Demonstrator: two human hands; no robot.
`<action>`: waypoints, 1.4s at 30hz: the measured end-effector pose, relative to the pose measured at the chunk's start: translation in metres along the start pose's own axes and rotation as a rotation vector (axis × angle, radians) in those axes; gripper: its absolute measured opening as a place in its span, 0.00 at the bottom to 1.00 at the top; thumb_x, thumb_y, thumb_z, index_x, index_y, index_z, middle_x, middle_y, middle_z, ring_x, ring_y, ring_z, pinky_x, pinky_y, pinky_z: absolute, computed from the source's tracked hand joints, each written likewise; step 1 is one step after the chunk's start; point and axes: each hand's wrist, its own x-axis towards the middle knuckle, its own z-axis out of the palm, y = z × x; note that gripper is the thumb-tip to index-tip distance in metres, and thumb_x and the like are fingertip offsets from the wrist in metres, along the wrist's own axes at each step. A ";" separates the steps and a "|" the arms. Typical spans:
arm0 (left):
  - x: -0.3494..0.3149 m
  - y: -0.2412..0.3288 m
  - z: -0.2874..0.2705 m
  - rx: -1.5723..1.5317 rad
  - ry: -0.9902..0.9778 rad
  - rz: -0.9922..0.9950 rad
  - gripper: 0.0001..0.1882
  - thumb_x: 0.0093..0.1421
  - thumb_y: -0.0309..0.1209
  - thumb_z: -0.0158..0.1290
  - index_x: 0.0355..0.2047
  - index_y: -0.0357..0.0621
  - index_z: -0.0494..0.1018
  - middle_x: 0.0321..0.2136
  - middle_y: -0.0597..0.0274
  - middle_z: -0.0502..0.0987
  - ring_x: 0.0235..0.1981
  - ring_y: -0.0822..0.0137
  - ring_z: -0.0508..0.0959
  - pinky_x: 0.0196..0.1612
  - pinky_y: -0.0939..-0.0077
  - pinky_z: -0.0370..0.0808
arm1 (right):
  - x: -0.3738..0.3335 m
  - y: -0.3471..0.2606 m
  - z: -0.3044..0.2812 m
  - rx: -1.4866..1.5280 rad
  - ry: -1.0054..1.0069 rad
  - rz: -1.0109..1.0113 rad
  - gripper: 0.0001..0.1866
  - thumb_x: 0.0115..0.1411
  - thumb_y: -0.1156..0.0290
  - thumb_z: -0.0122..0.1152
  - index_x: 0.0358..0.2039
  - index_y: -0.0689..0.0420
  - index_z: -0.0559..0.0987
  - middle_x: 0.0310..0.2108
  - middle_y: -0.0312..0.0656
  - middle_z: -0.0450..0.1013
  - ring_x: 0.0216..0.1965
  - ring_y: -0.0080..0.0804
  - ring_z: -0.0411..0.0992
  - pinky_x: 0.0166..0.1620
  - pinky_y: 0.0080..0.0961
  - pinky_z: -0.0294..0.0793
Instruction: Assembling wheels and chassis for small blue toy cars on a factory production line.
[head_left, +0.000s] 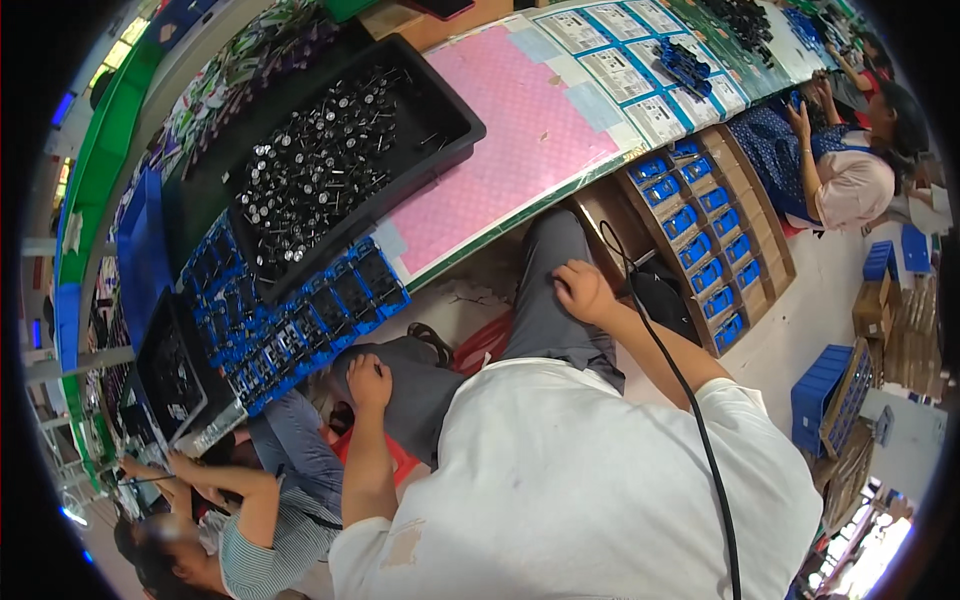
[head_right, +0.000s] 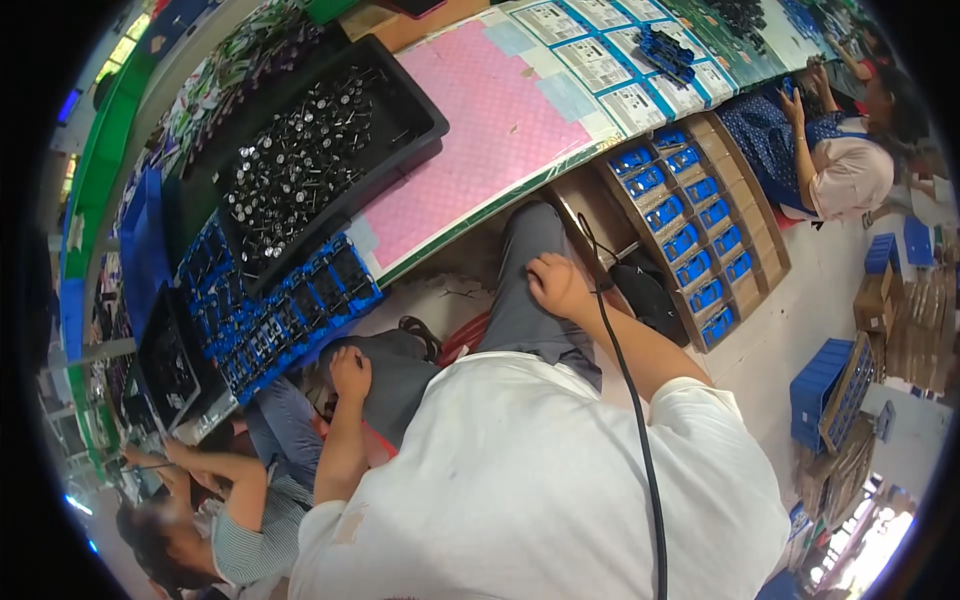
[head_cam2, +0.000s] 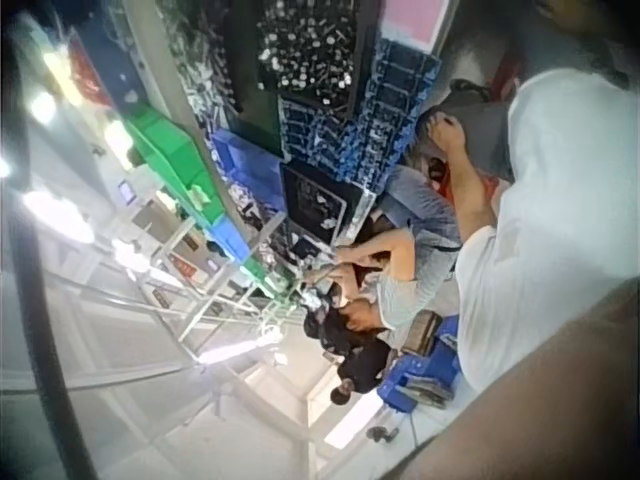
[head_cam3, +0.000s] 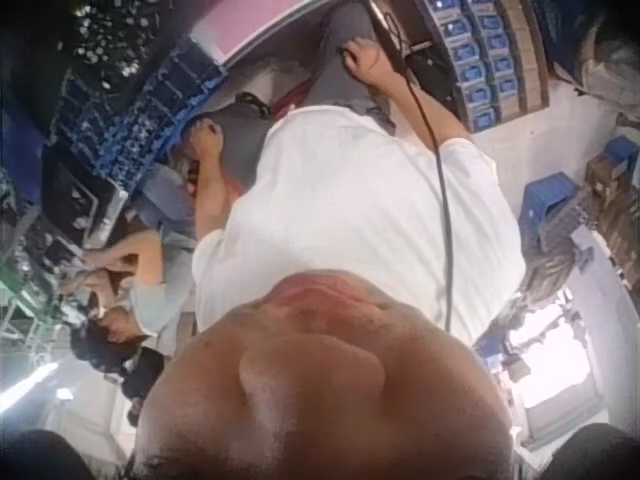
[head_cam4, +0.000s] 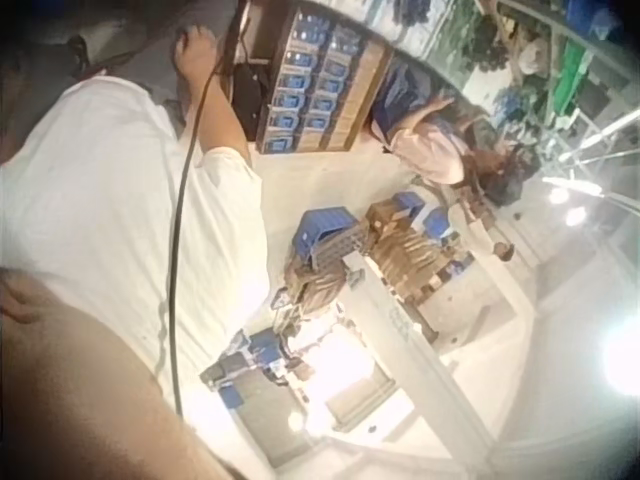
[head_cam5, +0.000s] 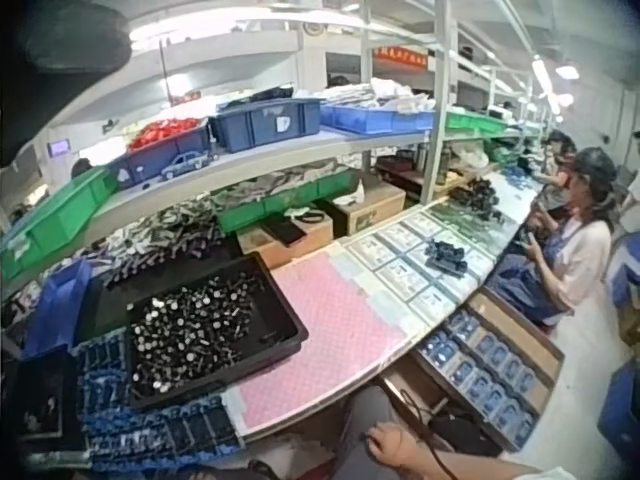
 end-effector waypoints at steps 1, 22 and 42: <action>-0.002 0.000 0.000 0.003 0.011 -0.003 0.07 0.52 0.31 0.54 0.30 0.43 0.73 0.34 0.54 0.74 0.43 0.49 0.73 0.49 0.54 0.69 | -0.014 0.006 -0.006 0.069 0.000 0.089 0.11 0.53 0.73 0.60 0.38 0.57 0.79 0.33 0.49 0.75 0.37 0.53 0.75 0.43 0.44 0.74; 0.007 -0.001 0.008 0.042 0.000 -0.002 0.06 0.51 0.31 0.54 0.27 0.43 0.71 0.30 0.51 0.74 0.37 0.45 0.73 0.43 0.49 0.69 | 0.236 0.272 -0.273 -0.699 0.241 0.525 0.54 0.49 0.39 0.70 0.72 0.39 0.53 0.72 0.53 0.49 0.69 0.60 0.52 0.64 0.58 0.60; 0.023 0.014 0.009 0.017 -0.003 -0.082 0.08 0.53 0.34 0.56 0.29 0.44 0.74 0.31 0.51 0.77 0.37 0.47 0.76 0.43 0.54 0.72 | 0.221 0.113 -0.150 -0.440 0.300 0.587 0.51 0.42 0.40 0.73 0.66 0.42 0.66 0.64 0.60 0.57 0.63 0.64 0.57 0.61 0.54 0.66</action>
